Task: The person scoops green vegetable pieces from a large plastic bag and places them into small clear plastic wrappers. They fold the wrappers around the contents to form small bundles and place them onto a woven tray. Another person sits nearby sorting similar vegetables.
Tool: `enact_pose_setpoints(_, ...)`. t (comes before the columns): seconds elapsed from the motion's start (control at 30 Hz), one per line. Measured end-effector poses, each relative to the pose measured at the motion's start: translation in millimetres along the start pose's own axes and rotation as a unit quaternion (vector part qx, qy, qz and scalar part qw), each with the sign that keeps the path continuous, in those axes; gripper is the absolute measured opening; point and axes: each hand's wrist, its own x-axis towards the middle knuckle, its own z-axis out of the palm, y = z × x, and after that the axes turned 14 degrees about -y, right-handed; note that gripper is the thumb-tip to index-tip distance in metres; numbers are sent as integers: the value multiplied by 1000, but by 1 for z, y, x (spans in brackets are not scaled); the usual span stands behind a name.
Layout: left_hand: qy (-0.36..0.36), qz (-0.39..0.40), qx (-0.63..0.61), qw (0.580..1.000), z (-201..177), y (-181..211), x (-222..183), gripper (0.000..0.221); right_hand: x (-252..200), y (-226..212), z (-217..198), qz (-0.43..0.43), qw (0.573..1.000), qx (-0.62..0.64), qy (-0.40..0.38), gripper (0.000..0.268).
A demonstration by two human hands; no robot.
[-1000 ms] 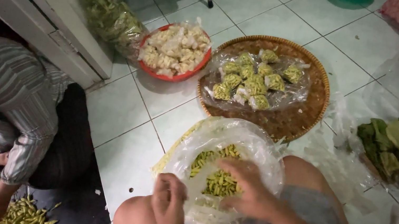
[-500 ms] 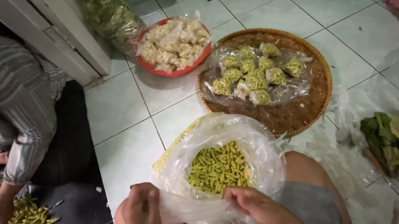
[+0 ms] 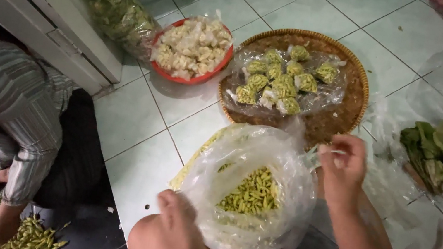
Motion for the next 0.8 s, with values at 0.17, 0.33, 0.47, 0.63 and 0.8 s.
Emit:
enact_pose_setpoints(0.17, -122, 194, -569, 790, 162, -50, 89, 44, -40, -10, 54, -150, 982, -5, -117, 15)
enact_pose_setpoints(0.33, -246, 246, -531, 772, 196, -43, 91, 20, -42, -15, 65, -36, 950, -23, -309, 27)
enact_pose_setpoints(0.47, -324, 442, -395, 737, 151, -39, 63, 30, -41, -4, 57, -107, 957, -77, -260, 25)
enact_pose_setpoints(0.63, -44, 518, -169, 838, 159, -51, 83, 16, -49, 18, 65, -60, 962, -163, -212, 17)
enact_pose_setpoints(0.8, -83, 590, -159, 787, 192, -72, 83, 11, -38, 31, 64, -97, 970, -125, -182, 24)
